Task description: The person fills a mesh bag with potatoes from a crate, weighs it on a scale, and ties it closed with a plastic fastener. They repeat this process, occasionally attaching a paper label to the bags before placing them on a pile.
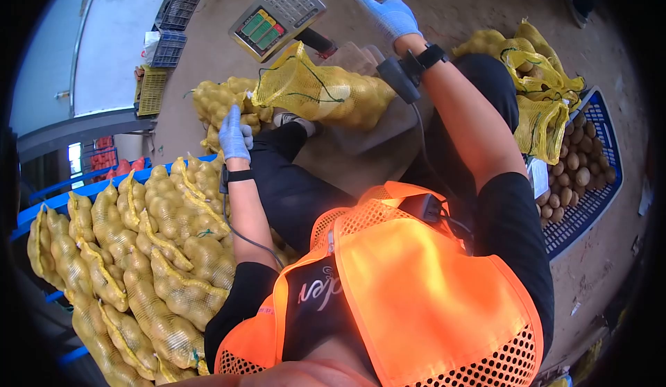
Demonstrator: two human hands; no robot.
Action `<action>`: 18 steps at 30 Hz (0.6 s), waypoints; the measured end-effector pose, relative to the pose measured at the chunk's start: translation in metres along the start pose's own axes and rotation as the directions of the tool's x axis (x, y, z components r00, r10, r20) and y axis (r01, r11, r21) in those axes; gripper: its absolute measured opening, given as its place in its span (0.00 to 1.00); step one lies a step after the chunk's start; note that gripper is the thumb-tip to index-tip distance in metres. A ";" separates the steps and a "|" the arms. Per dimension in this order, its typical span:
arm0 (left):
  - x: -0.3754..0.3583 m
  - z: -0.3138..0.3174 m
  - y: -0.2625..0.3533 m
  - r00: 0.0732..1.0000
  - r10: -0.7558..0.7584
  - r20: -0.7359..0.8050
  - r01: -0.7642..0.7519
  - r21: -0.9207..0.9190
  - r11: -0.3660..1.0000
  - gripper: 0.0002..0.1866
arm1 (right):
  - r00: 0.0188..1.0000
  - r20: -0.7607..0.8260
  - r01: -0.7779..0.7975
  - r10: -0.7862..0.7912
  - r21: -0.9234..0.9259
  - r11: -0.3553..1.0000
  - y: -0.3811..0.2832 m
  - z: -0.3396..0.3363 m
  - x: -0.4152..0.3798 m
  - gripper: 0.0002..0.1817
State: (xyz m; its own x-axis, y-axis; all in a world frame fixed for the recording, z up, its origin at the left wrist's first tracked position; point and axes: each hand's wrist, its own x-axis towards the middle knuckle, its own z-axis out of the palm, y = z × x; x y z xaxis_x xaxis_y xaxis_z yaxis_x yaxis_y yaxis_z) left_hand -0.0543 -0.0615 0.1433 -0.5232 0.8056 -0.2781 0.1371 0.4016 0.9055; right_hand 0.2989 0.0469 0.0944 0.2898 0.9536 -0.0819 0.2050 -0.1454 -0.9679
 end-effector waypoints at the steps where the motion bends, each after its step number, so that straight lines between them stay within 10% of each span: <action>1: -0.002 -0.001 0.002 0.999 0.031 -0.032 -0.033 -0.050 0.998 0.16 | 1.000 0.001 0.004 -0.004 0.002 1.000 -0.001 0.000 0.000 0.39; 8: -0.018 0.002 0.024 0.942 0.318 -0.106 -0.326 -0.067 0.943 0.08 | 0.997 0.054 -0.069 0.055 0.292 0.954 -0.010 -0.004 -0.003 0.29; 9: -0.016 0.007 0.019 0.725 0.683 -0.087 -0.663 0.178 0.727 0.08 | 0.997 0.049 -0.080 0.067 0.364 0.928 -0.012 -0.005 -0.004 0.26; 11: -0.046 0.034 0.019 0.431 0.891 0.144 -0.849 0.399 0.346 0.09 | 0.995 0.083 -0.078 0.049 0.401 0.913 -0.014 -0.006 -0.009 0.23; 13: -0.081 0.058 0.010 0.633 0.472 0.613 -0.762 0.601 0.241 0.14 | 0.991 0.132 -0.072 0.014 0.443 0.894 -0.017 -0.001 -0.011 0.20; 15: -0.079 0.083 -0.027 0.697 0.253 0.671 -0.717 0.655 0.239 0.16 | 0.977 0.203 -0.144 0.070 0.373 0.917 -0.015 0.004 -0.014 0.17; 18: -0.090 0.095 -0.018 0.712 0.317 0.626 -0.701 0.656 0.281 0.16 | 0.972 0.224 -0.143 0.066 0.345 0.928 -0.017 0.007 -0.014 0.16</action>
State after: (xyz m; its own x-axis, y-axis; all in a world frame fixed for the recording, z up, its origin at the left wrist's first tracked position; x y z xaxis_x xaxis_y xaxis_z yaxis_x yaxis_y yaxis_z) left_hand 0.0702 -0.0993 0.1219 0.1972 0.9740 -0.1118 0.9566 -0.1662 0.2392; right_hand 0.2848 0.0377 0.1100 0.0856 0.9766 -0.1971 -0.1740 -0.1802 -0.9681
